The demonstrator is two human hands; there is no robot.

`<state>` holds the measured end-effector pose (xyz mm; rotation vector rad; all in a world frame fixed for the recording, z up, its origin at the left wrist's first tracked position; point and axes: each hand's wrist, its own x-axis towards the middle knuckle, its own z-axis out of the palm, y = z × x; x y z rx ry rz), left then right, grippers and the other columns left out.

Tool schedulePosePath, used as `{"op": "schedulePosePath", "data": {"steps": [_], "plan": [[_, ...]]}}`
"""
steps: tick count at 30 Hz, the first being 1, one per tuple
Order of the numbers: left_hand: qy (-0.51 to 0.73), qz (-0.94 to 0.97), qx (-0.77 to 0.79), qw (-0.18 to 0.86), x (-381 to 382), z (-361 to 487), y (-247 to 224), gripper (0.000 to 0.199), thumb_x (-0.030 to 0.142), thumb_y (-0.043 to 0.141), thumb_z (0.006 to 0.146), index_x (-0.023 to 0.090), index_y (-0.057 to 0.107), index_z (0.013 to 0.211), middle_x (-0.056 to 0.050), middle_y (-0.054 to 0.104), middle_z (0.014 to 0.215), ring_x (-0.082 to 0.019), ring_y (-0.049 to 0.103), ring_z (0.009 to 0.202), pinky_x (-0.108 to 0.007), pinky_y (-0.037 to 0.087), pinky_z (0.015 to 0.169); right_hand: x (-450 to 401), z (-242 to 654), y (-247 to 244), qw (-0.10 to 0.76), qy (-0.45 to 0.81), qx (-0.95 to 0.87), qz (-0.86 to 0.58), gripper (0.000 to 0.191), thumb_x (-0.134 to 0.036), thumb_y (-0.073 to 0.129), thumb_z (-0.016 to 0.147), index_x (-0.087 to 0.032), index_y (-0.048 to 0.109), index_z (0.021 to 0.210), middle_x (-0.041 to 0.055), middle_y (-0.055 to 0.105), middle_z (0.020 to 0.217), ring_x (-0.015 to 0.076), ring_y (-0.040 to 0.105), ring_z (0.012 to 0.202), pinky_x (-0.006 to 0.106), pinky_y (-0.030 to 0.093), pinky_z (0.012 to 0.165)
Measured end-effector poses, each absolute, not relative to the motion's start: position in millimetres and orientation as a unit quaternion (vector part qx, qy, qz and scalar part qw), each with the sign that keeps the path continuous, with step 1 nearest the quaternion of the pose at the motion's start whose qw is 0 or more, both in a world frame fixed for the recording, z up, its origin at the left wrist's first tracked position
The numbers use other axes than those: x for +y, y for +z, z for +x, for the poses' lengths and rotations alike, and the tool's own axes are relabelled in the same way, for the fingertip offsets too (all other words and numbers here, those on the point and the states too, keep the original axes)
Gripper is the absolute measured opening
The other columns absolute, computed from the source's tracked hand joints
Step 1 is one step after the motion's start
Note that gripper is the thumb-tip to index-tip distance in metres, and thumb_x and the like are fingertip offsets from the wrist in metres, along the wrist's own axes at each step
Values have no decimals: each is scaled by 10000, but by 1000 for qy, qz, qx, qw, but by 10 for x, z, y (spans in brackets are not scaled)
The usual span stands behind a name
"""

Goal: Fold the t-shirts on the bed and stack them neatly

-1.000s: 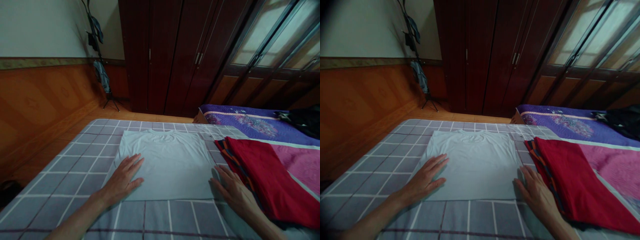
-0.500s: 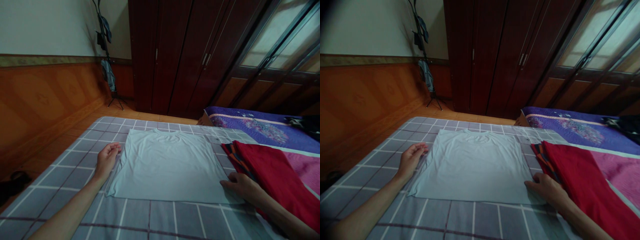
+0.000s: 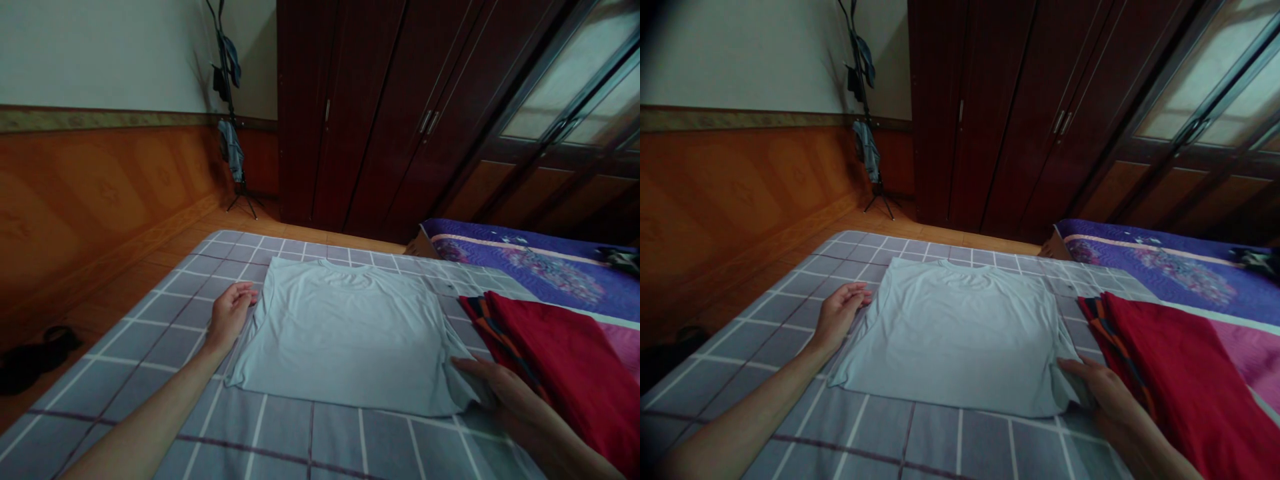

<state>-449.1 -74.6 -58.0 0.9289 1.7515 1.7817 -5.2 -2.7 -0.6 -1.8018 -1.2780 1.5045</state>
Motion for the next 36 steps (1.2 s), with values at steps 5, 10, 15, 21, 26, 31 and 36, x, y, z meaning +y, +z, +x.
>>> {"op": "schedulePosePath", "data": {"steps": [5,10,15,21,26,31,36], "plan": [[643,333,648,237,-757,-4467,-531,336,359,587,723,135,607,972,-51,675,822,-171,644,703,-289,487,690,155,-564,242,300,533,-472,-634,393,-318,625,617,-224,587,997,67,699,767,226,657,613,326,526,537],[652,320,639,253,-767,-4442,-473,347,358,614,692,135,614,958,-44,679,788,-171,644,693,-286,489,680,226,-1584,468,268,532,-612,-521,386,-262,557,623,-135,614,983,48,646,663,163,572,508,255,429,446],[660,312,623,281,-774,-4468,-469,417,416,627,695,133,604,1000,-48,687,786,-172,644,682,-291,493,677,-89,-2748,297,189,506,-713,-447,340,-140,510,629,-118,649,938,18,643,675,137,567,551,218,398,488],[630,343,647,259,-772,-4529,-490,356,365,628,705,125,634,967,-27,654,739,-169,616,682,-244,451,610,-551,-3302,-8,119,433,-796,-405,256,-79,556,611,-168,654,831,15,662,725,166,600,699,220,388,588],[615,368,645,265,-755,-4549,-499,395,379,624,732,117,632,1028,-36,660,777,-179,627,711,-252,463,623,-614,-3234,-8,87,385,-832,-390,313,-90,531,628,-180,638,908,42,677,803,183,612,730,241,375,605],[582,414,639,285,-735,-4553,-503,450,293,615,699,118,592,1113,-81,682,944,-198,655,806,-287,506,701,-765,-3043,60,41,294,-884,-360,444,-221,555,693,-192,565,1135,59,689,841,223,631,737,270,387,596],[562,427,653,276,-731,-4575,-490,463,232,588,657,129,603,1108,-80,693,983,-201,659,823,-305,514,733,-812,-2555,97,51,210,-926,-310,470,-301,606,755,-192,553,1210,73,656,955,226,620,833,296,441,701]]}}
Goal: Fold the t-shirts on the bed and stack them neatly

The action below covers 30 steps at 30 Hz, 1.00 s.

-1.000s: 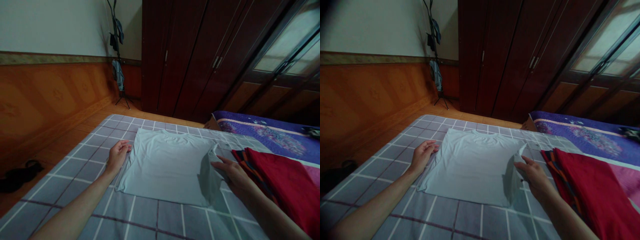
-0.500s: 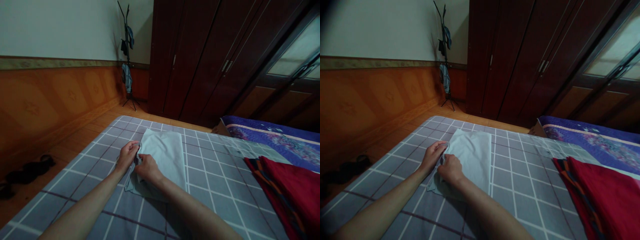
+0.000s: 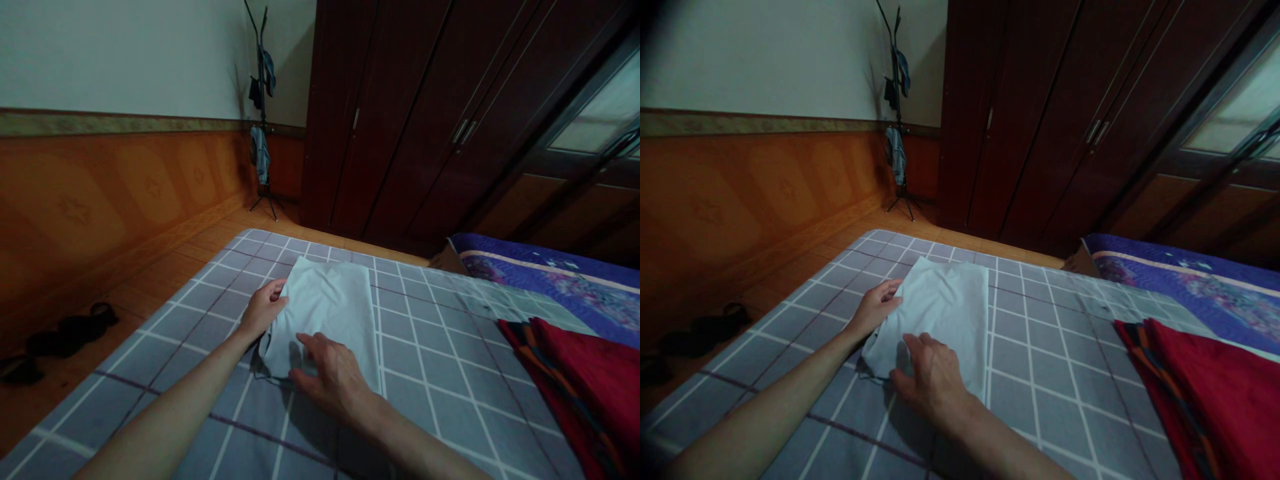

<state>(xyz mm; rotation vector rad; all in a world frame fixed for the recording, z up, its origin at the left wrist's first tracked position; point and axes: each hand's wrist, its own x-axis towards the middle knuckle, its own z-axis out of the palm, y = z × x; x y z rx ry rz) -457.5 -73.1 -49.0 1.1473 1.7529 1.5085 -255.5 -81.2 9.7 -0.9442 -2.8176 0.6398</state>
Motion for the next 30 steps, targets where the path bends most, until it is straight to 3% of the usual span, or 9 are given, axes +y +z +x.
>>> {"op": "schedulePosePath", "data": {"steps": [7,14,17,21,24,30], "plan": [[537,440,667,271,-751,-4575,-483,493,250,558,695,101,592,1163,-89,714,948,-215,676,833,-302,516,749,-673,-1697,8,18,95,-946,-308,171,-128,597,744,-198,655,889,65,602,915,228,568,870,329,458,736],[528,457,671,249,-747,-4566,-542,508,294,545,726,87,571,1189,-117,704,1032,-239,667,942,-304,521,777,-685,-1479,-14,12,87,-950,-299,109,-152,600,779,-212,662,846,55,608,903,200,578,834,301,460,695],[520,467,675,238,-754,-4562,-546,515,308,554,733,83,569,1195,-125,697,1055,-248,657,977,-312,516,807,-708,-1475,-67,22,54,-951,-305,142,-100,560,791,-196,646,732,50,615,831,184,581,761,283,442,638],[505,463,689,237,-760,-4558,-541,517,304,545,749,88,560,1218,-133,693,1064,-249,665,956,-321,518,803,-736,-1451,-147,70,34,-955,-286,74,-140,614,759,-200,636,722,46,623,819,188,576,725,281,410,594],[499,462,697,228,-756,-4553,-546,517,295,537,754,96,555,1230,-128,691,1072,-242,660,971,-315,515,812,-738,-1418,-181,109,22,-956,-271,176,-46,564,741,-196,591,654,22,605,744,154,538,645,264,360,554],[490,496,692,188,-743,-4547,-598,470,256,525,749,119,579,1195,-88,701,1026,-209,664,909,-312,514,814,-736,-1299,-224,156,31,-948,-274,208,-26,484,797,-175,570,681,31,578,711,148,507,639,266,351,580]]}}
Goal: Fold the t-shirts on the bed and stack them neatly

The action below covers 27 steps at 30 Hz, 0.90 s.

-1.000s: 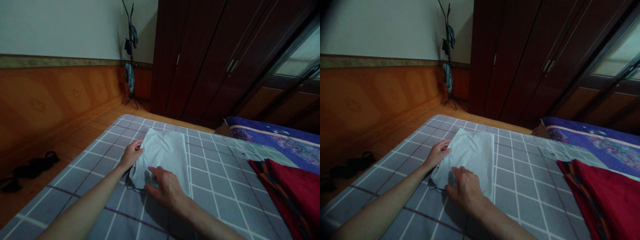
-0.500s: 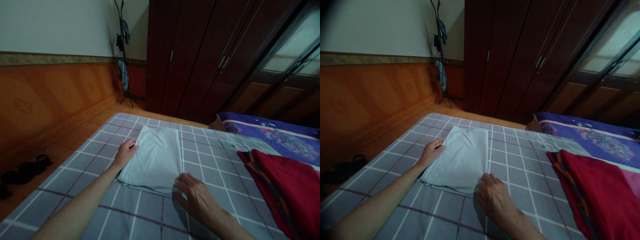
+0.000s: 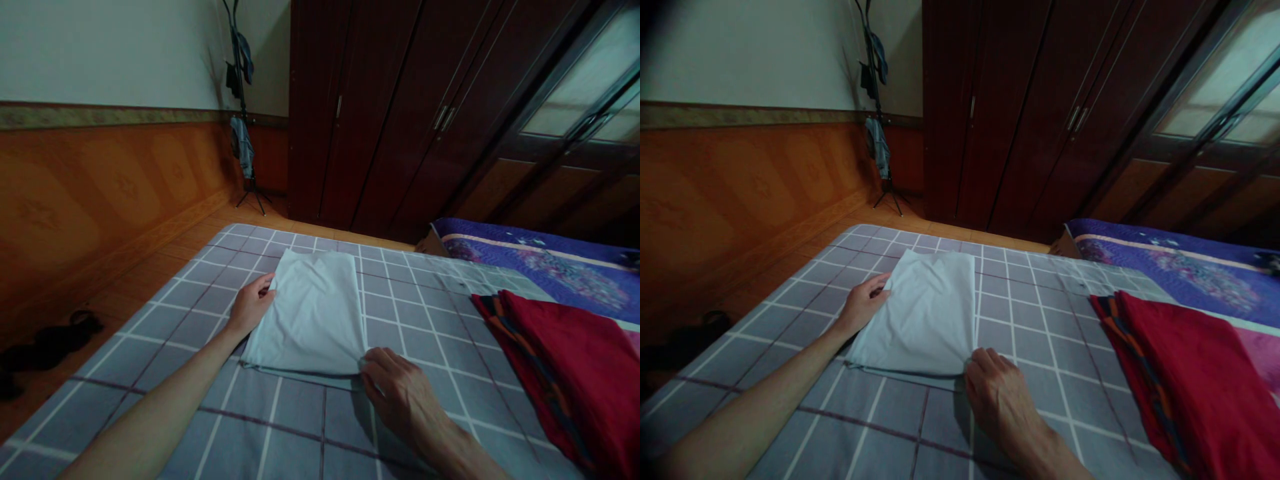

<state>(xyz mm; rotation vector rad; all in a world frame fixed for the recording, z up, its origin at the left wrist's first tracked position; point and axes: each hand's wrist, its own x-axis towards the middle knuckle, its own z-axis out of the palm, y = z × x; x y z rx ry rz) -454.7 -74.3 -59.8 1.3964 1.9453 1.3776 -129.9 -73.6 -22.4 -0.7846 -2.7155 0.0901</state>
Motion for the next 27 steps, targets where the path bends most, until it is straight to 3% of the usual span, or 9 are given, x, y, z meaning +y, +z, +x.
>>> {"op": "schedulePosePath", "data": {"steps": [5,8,11,14,16,19,22,27], "plan": [[447,520,710,160,-745,-4538,-580,450,225,532,745,138,583,1184,-76,687,1024,-196,649,826,-334,525,780,-774,-1270,-199,151,31,-953,-262,212,10,515,722,-185,564,655,26,579,711,155,499,633,269,355,574],[428,558,709,51,-775,-4466,-502,401,208,536,758,156,599,1151,-90,633,1129,-224,602,991,-386,480,909,-774,-1337,-76,122,24,-955,-271,183,-16,537,707,-189,571,661,35,579,725,174,513,655,282,378,579],[391,617,682,-33,-823,-4348,-439,358,217,530,803,174,604,1150,-95,572,1227,-242,509,1151,-418,400,1017,-768,-1415,52,73,41,-961,-263,98,-131,598,728,-184,613,809,70,606,860,224,552,775,333,431,653],[342,657,672,-21,-852,-4278,-455,359,253,530,835,181,591,1182,-98,522,1300,-250,462,1210,-424,380,1040,-748,-1438,84,27,51,-964,-259,137,-138,619,702,-178,622,833,78,622,885,242,578,815,342,440,671],[332,642,691,-5,-846,-4292,-499,380,293,518,853,161,569,1206,-118,487,1332,-254,445,1233,-415,377,1045,-708,-1414,58,24,59,-955,-289,65,-139,566,764,-181,614,775,62,632,820,210,602,763,305,422,634],[329,600,729,10,-816,-4360,-550,395,318,497,862,143,548,1212,-126,511,1293,-243,477,1203,-380,389,1031,-620,-1355,7,32,51,-918,-392,160,-259,501,869,-177,609,785,62,655,746,199,628,669,289,375,566],[301,577,759,26,-806,-4389,-529,396,290,514,842,177,531,1222,-97,569,1231,-231,526,1149,-354,402,1000,-564,-1336,-18,2,54,-881,-470,185,-351,576,825,-171,614,810,71,680,704,230,639,626,284,313,521],[220,555,800,55,-879,-4293,-367,506,337,517,850,175,425,1321,-134,574,1248,-268,565,1123,-372,422,936,-591,-1392,29,-16,160,-854,-496,130,-273,594,771,-191,643,682,30,662,620,175,607,586,259,251,505]]}}
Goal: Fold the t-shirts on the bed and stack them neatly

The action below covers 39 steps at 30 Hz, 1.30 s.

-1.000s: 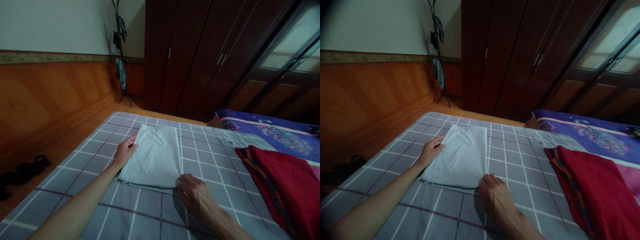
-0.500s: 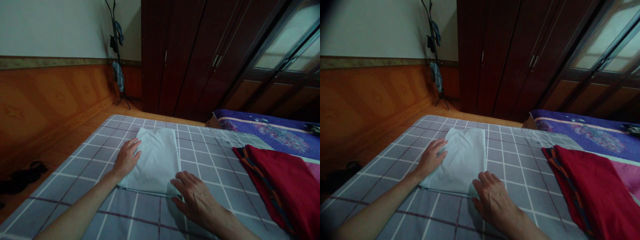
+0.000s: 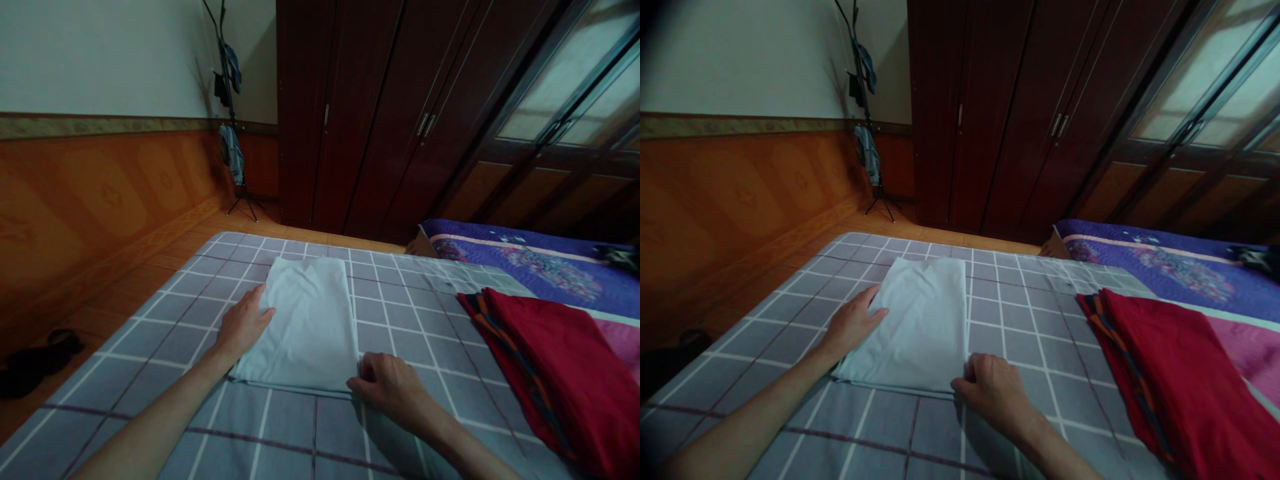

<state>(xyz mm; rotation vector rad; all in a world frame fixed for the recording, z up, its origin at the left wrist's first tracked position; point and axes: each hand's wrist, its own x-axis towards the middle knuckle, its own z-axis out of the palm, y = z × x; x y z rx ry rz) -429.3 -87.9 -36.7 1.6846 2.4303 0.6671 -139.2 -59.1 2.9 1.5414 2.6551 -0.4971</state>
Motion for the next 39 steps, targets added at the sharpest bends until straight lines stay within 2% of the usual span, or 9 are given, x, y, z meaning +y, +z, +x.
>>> {"op": "schedulePosePath", "data": {"steps": [7,10,15,18,22,26,30,34,39], "plan": [[138,554,816,89,-919,-4264,-254,595,464,506,840,145,359,1320,-175,667,1045,-355,645,943,-411,473,749,-645,-1399,70,3,-249,820,515,155,-203,544,717,-175,637,595,16,614,558,128,539,529,240,283,502],[162,548,812,119,-881,-4291,-304,559,440,499,844,139,371,1298,-168,674,1016,-338,642,956,-395,466,768,-636,-1401,32,-18,-292,795,531,150,-177,509,715,-173,593,591,-2,578,513,112,524,483,222,307,475],[228,558,778,178,-911,-4162,-244,517,342,548,795,150,421,1258,-143,651,1094,-283,627,998,-344,460,814,-595,-1255,67,-41,-474,682,555,125,-224,498,693,-208,446,581,-76,432,376,79,415,332,177,306,351],[188,626,725,218,-1061,-4006,-87,500,295,558,763,181,466,1241,-111,676,1031,-273,641,942,-344,463,806,-668,-1007,135,-51,-509,656,555,157,-278,504,689,-216,418,573,-79,419,351,66,374,306,170,284,330],[91,731,638,223,-1290,-3874,115,464,305,594,738,261,548,1198,-65,699,948,-272,656,879,-328,478,740,-895,-644,202,12,-495,679,542,159,-260,549,665,-207,437,565,-68,447,402,58,401,340,172,278,358],[61,726,674,123,-1328,-3789,224,413,398,558,815,275,557,1209,-46,704,820,-270,666,788,-344,484,700,-989,-507,250,11,-362,773,520,108,-246,564,709,-201,570,611,-3,590,531,115,536,488,212,376,451],[161,767,620,43,-1223,-3647,117,358,373,476,905,248,536,1235,-68,661,1080,-231,626,986,-360,484,859,-950,-723,194,-132,-203,865,438,241,-283,510,808,-211,645,994,77,692,917,203,657,812,319,524,704],[181,825,535,-11,-1142,-3576,-233,387,334,448,929,195,504,1286,-104,469,1390,-263,382,1314,-462,318,1089,-927,-1179,-10,-158,-107,938,290,475,-219,502,834,-147,497,1303,153,500,1353,264,466,1246,431,419,1006],[139,832,536,11,-1114,-3614,-489,501,364,447,929,231,365,1405,-96,372,1463,-258,289,1369,-507,252,1116,-631,-1413,-265,-72,-82,965,236,705,-448,539,854,-91,332,1425,187,324,1465,315,245,1371,514,285,1089]]}}
